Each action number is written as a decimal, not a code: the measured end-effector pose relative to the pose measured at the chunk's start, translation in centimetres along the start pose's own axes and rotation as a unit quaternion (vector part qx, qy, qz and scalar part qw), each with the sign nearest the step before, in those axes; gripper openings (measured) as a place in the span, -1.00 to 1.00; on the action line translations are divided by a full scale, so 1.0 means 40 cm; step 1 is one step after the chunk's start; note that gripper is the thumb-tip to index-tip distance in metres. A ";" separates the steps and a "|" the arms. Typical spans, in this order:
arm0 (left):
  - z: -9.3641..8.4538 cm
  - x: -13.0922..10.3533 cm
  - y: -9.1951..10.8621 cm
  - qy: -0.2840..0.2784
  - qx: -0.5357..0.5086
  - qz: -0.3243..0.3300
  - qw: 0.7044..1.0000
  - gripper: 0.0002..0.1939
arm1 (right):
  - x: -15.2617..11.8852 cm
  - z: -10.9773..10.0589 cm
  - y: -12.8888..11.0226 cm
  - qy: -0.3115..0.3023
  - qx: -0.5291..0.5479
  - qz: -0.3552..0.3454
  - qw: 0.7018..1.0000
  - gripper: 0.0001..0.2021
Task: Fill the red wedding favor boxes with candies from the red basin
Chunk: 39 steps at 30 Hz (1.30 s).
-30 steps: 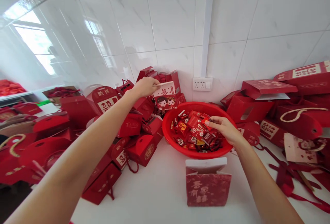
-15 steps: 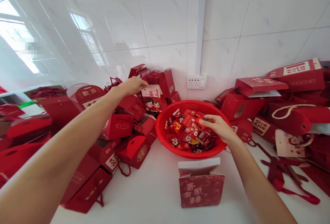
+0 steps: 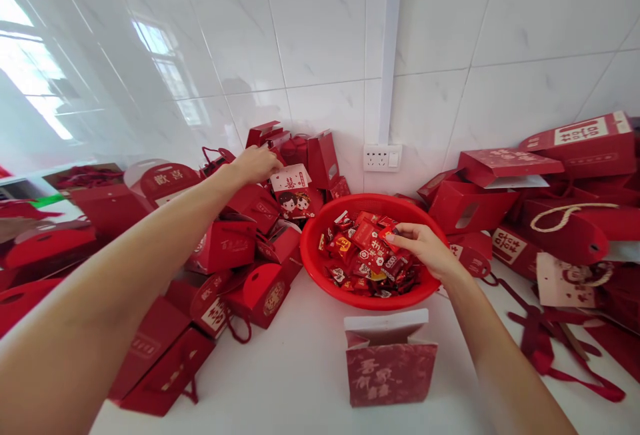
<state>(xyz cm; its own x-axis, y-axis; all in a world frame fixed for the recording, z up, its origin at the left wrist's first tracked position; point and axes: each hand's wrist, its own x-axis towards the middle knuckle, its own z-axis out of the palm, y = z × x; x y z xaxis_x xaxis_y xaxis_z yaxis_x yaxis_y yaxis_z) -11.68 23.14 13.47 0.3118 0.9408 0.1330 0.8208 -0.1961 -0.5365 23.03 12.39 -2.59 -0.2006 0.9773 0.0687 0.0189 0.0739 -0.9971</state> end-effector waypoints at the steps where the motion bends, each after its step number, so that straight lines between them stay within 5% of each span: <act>1: 0.003 -0.002 0.001 0.001 0.009 0.005 1.000 -0.62 | 0.000 0.000 -0.001 0.000 0.003 0.001 1.000 -0.57; 10: -0.007 0.013 0.025 0.027 -0.143 0.029 0.989 -0.52 | 0.014 -0.006 0.033 0.029 -0.140 0.004 0.990 -0.70; 17: -0.026 0.009 0.033 0.025 -0.092 0.052 0.994 -0.53 | 0.023 -0.062 0.060 0.079 -0.231 0.079 0.967 -0.75; 22: -0.028 0.016 0.071 -0.022 -0.068 0.074 0.995 -0.53 | -0.002 -0.101 0.046 0.057 -0.237 0.104 0.964 -0.75; 30: 0.018 0.004 0.207 -0.081 0.001 0.096 0.992 -0.58 | -0.008 -0.095 0.035 0.040 -0.221 0.106 0.969 -0.70; 35: 0.044 -0.014 0.216 -0.102 -0.004 0.092 0.991 -0.63 | -0.003 -0.096 0.035 0.027 -0.207 0.108 0.972 -0.68; 39: 0.049 -0.026 0.218 -0.041 -0.051 0.122 0.990 -0.59 | 0.000 -0.093 0.034 0.022 -0.202 0.103 0.974 -0.70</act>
<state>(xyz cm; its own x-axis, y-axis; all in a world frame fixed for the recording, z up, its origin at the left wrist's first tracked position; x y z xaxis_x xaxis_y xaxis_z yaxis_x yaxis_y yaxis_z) -5.81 20.99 7.02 0.4704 0.8804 -0.0596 0.7714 -0.4430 -0.4569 26.69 13.21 -3.81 -0.1089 0.9866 -0.1214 0.4395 -0.0617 -0.8961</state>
